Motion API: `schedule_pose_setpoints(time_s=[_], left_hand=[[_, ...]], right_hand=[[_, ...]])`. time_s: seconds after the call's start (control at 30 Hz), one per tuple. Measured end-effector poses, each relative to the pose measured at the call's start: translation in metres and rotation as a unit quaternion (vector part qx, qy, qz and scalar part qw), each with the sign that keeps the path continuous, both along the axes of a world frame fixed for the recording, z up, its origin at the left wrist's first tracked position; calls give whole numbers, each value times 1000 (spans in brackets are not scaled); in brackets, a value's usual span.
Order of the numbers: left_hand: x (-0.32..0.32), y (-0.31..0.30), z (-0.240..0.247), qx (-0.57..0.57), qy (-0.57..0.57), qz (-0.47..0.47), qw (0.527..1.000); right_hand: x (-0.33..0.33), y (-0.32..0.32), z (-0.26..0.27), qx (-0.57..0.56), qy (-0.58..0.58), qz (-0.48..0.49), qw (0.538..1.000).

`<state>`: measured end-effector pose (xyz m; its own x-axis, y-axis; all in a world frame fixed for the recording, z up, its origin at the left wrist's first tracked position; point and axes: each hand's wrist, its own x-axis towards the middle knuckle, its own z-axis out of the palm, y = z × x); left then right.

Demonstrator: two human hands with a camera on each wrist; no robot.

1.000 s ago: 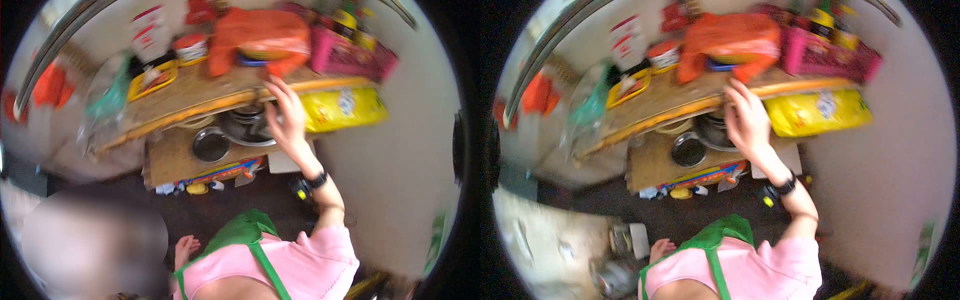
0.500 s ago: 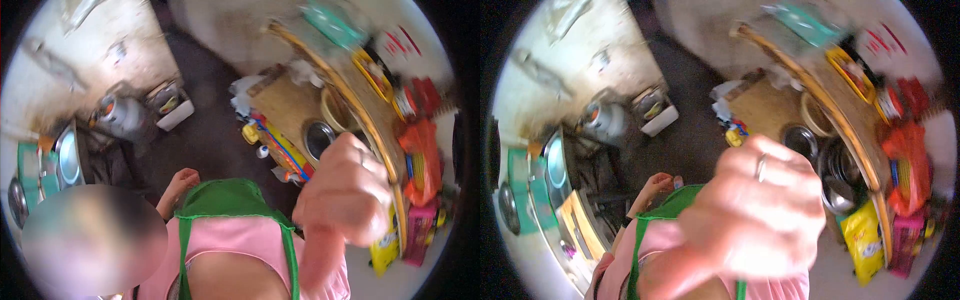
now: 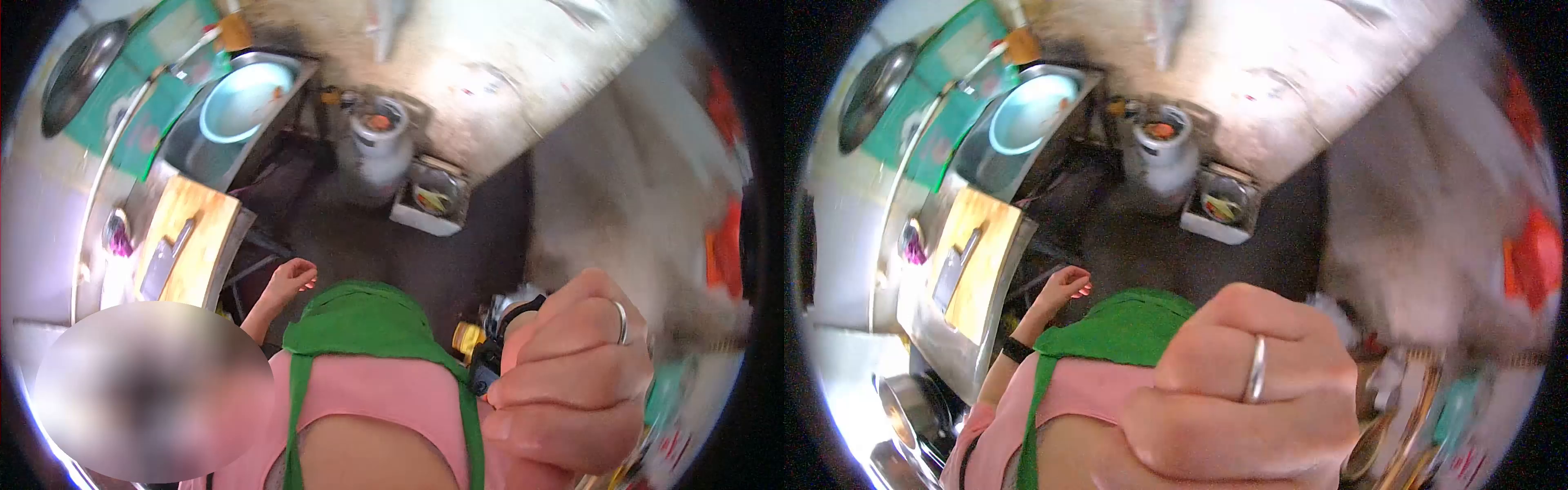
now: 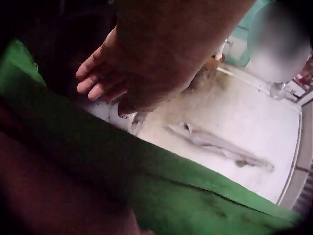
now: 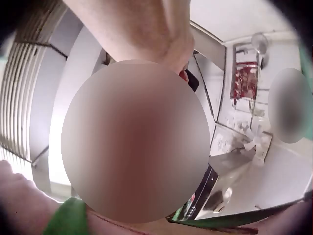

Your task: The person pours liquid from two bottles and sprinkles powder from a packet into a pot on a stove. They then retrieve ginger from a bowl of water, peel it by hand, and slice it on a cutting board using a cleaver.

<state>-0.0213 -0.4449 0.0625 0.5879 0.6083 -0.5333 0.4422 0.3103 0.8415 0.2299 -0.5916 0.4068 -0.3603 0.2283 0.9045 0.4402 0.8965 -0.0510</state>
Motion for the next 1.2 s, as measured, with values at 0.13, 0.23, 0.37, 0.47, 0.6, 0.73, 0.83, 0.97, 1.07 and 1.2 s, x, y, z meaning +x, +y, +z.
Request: schedule_pose_setpoints(time_s=[0.13,0.23,0.37,0.47,0.6,0.73,0.83,0.97,1.07,1.2], left_hand=[[-30,9,-10,-20,-24,144,989],[-40,3,-17,-51,-19,227,972],[-36,6,-17,-88,22,323,942],[-27,21,-40,-90,-30,379,921],[12,73,-13,-113,-15,423,899],[37,121,9,-103,-28,442,891],[44,136,20,-103,-41,490,865],[52,137,42,-99,-16,547,831],[52,125,40,-133,-18,588,798],[54,115,31,-148,-26,605,782]], right_hand=[[-17,87,-14,-68,109,44,991],[-22,144,-23,-94,210,52,972],[-1,223,-60,-157,140,177,962],[13,303,-95,-197,-9,117,973],[31,429,-212,-469,-64,18,881],[60,563,-305,-493,-198,-47,846],[30,644,-339,-549,-291,-37,783],[-10,706,-387,-517,-407,-4,753],[-24,729,-411,-475,-430,-1,768],[-9,745,-444,-302,-617,-32,726]])
